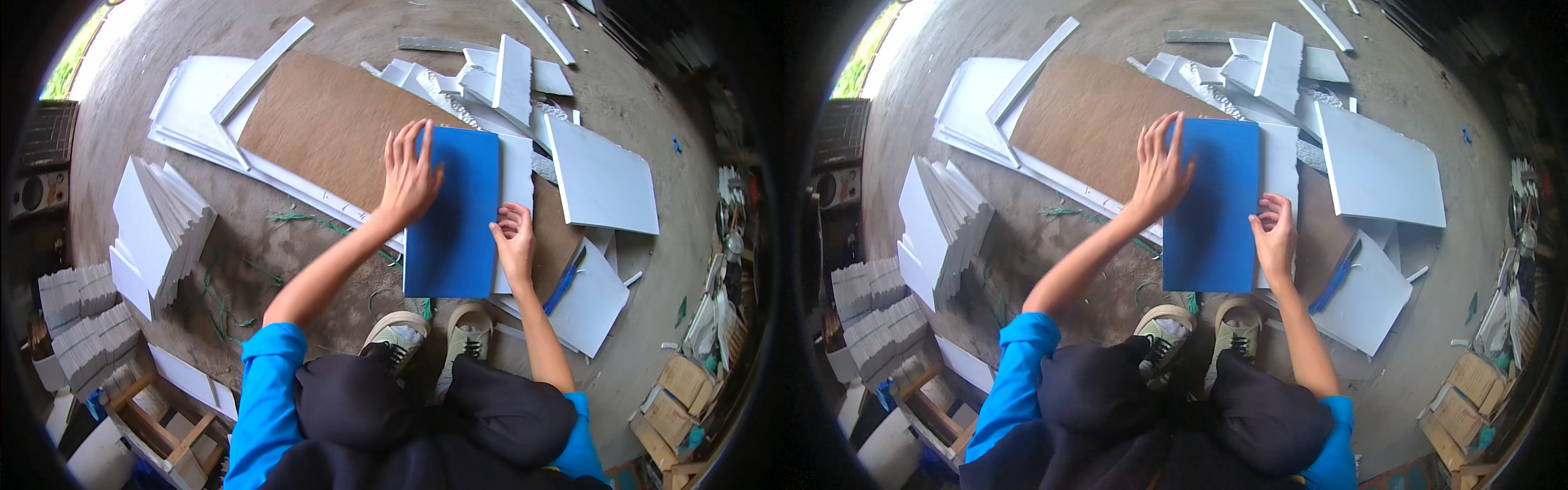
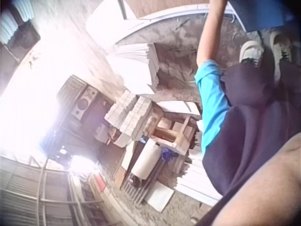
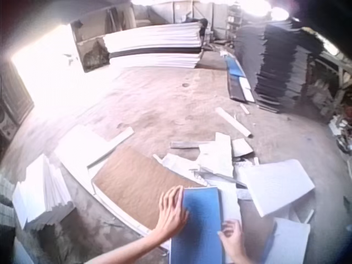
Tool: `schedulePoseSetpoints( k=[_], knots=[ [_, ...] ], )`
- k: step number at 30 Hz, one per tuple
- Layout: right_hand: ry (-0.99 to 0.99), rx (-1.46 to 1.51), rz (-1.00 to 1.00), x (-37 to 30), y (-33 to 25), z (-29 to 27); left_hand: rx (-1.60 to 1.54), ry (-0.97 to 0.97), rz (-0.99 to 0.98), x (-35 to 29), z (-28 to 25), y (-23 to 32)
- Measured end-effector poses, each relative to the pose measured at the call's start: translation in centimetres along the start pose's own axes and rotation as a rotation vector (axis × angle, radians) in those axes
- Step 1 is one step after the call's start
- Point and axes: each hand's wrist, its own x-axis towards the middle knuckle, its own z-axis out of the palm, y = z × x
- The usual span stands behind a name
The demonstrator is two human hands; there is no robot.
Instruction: The person uses a utility knife to cut blue and white rectangular sheets of material. They place a blue sheet on a white sheet, score the edges, and snap the material to separate pieces. The person repeats this process for multiple sheets, stacking the cut pieces on the floor.
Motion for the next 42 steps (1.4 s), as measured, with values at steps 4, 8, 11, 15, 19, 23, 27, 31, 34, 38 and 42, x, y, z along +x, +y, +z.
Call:
schedulePoseSetpoints(
  k=[4,8,11,15,19,23,27,31,34,38,42],
  knots=[
    [0.001,-0.019,-0.021,0.0,-0.2,-0.4,0.006,-0.113,0.142,3.6,1.5,0.2],
    [0.003,-0.025,-0.045,0.1,0.2,-1.0,0.008,-0.083,0.146,3.9,2.7,0.6],
    [0.009,-0.025,-0.066,0.0,0.3,-0.7,0.024,-0.088,0.155,4.1,2.6,0.5],
    [0.0,-0.022,-0.085,0.2,0.6,-0.4,0.067,-0.07,0.163,2.3,1.3,0.6],
    [-0.01,-0.019,-0.085,0.7,1.4,-0.7,-0.049,-0.23,0.185,-5.3,-1.5,2.0],
    [-0.032,-0.014,-0.094,1.0,2.0,-0.9,-0.349,-0.344,0.068,-13.8,-3.8,2.5],
    [-0.017,-0.018,-0.127,1.2,2.3,-1.1,-0.355,-0.345,0.073,-15.7,-3.8,3.1],
    [-0.012,0.009,-0.081,1.1,2.5,-0.9,-0.265,-0.32,0.059,-15.9,-3.7,3.3],
    [0.002,0.01,-0.087,1.1,2.6,-0.8,-0.249,-0.273,0.102,-16.0,-3.4,3.2],
    [0.015,0.037,-0.069,1.1,2.8,-0.8,-0.242,-0.257,0.099,-16.2,-3.0,3.2],
    [0.012,0.036,-0.045,0.9,2.6,-0.8,-0.237,-0.261,0.085,-16.2,-3.1,3.5]
  ],
)
